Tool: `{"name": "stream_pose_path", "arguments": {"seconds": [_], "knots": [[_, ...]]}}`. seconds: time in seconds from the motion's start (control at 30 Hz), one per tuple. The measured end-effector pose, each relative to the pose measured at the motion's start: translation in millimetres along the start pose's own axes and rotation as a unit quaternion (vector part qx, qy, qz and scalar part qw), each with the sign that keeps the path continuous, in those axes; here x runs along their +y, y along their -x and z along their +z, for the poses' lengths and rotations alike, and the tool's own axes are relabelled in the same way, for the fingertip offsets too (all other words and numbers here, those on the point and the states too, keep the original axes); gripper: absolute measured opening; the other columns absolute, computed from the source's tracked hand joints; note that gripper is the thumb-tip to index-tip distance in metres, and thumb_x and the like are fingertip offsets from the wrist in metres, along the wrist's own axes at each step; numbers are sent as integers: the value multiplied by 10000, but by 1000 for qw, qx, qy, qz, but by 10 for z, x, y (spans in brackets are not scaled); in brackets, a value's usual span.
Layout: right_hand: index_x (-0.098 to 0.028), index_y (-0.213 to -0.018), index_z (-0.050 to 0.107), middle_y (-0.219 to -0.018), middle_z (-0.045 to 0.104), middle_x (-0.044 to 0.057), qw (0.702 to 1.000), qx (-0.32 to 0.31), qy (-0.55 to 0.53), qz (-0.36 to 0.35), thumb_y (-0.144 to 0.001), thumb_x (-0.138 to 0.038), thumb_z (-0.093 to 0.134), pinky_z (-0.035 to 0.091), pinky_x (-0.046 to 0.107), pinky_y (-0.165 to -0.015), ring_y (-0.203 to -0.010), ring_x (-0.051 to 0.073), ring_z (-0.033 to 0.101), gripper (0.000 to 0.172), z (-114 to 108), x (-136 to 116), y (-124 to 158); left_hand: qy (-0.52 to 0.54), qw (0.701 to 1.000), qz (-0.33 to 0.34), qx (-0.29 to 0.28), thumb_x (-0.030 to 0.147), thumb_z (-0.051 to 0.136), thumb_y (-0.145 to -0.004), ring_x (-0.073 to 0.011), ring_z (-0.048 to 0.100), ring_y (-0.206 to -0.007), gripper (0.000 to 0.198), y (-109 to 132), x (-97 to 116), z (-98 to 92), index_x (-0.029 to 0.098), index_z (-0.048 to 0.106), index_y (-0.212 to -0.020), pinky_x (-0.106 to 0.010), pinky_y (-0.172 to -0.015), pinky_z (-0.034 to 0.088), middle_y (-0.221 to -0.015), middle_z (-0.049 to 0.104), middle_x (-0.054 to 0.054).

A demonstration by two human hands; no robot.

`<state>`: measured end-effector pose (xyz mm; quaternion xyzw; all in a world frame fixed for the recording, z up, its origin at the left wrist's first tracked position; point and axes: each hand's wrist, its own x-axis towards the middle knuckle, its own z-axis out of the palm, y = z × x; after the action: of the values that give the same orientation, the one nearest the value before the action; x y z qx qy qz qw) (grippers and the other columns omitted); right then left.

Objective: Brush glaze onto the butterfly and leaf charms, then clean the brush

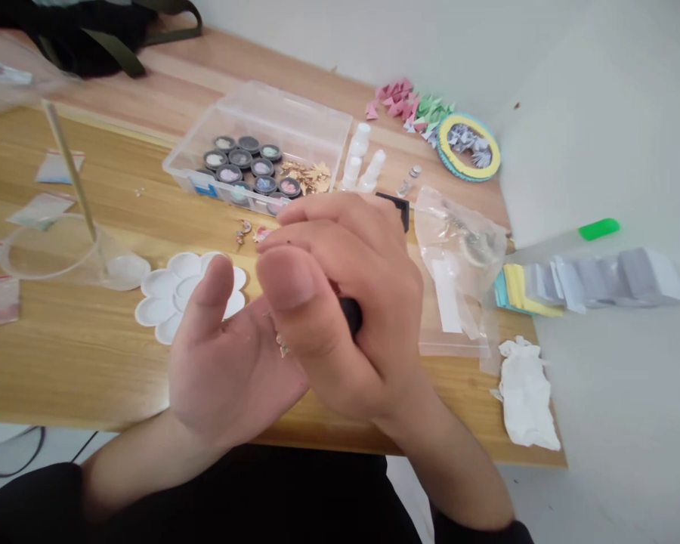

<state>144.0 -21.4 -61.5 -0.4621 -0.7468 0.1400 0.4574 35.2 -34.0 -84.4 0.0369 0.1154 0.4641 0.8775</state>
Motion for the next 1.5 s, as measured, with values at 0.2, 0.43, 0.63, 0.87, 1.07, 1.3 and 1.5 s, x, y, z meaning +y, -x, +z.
{"name": "stream_pose_path", "arguments": {"seconds": [0.2, 0.43, 0.63, 0.87, 1.07, 1.3, 1.5], "knots": [[-284, -928, 726, -964, 726, -24, 1000, 7, -28, -12, -1022, -374, 373, 491, 362, -1030, -1040, 170, 654, 376, -49, 45, 52, -14, 1000, 1, 17, 603, 277, -941, -291, 408, -1434, 591, 0, -8, -11, 158, 664, -978, -452, -1211, 274, -1273, 673, -107], [-350, -865, 768, -1005, 714, -39, 984, 63, -137, 98, -1013, -399, 376, 419, 399, -1099, -1135, 202, 635, 422, -98, 125, 50, 15, 1000, 7, 8, 583, 302, -958, -263, 497, -1372, 608, -20, -24, -30, 127, 696, -1043, -423, -1231, 250, -1164, 728, -99], [-214, -696, 776, -803, 716, 67, 898, 48, -394, 190, -989, -496, 276, 475, 329, -982, -942, 182, 654, 645, -194, 215, -151, 24, 998, 24, 48, 563, 369, -954, -275, 503, -1367, 610, -48, -14, -48, 66, 669, -1140, -418, -1232, 259, -1185, 716, -153], [-233, -585, 696, -677, 649, 40, 741, 50, -581, 332, -922, -609, 340, 517, 335, -679, -696, 171, 614, 618, -269, 327, -185, -1, 991, 23, 135, 549, 424, -918, -279, 473, -1394, 616, -74, -29, -18, 104, 590, -1311, -439, -1249, 234, -1312, 653, -156], [-195, -619, 683, -662, 659, 9, 622, 28, -702, 345, -854, -481, 519, 509, 253, -666, -674, 118, 621, 405, -269, 346, -132, -20, 983, 40, 176, 454, 352, -951, -270, 508, -1366, 630, -74, -41, 9, 75, 448, -1445, -463, -1217, 308, -1308, 645, -202], [-198, -574, 629, -606, 619, 8, 592, 48, -712, 374, -866, -513, 503, 494, 258, -627, -625, 125, 594, 448, -278, 271, -125, 40, 991, 14, 125, 548, 427, -919, -262, 480, -1389, 619, -84, -40, -55, 132, 583, -1351, -415, -1229, 296, -1261, 689, -144], [-190, -621, 652, -635, 639, -1, 603, 19, -716, 351, -841, -468, 551, 498, 238, -666, -663, 111, 613, 369, -286, 260, -111, 48, 987, 17, 154, 530, 426, -922, -263, 492, -1380, 617, -74, -35, -35, 149, 537, -1395, -431, -1233, 286, -1279, 680, -144]]}}
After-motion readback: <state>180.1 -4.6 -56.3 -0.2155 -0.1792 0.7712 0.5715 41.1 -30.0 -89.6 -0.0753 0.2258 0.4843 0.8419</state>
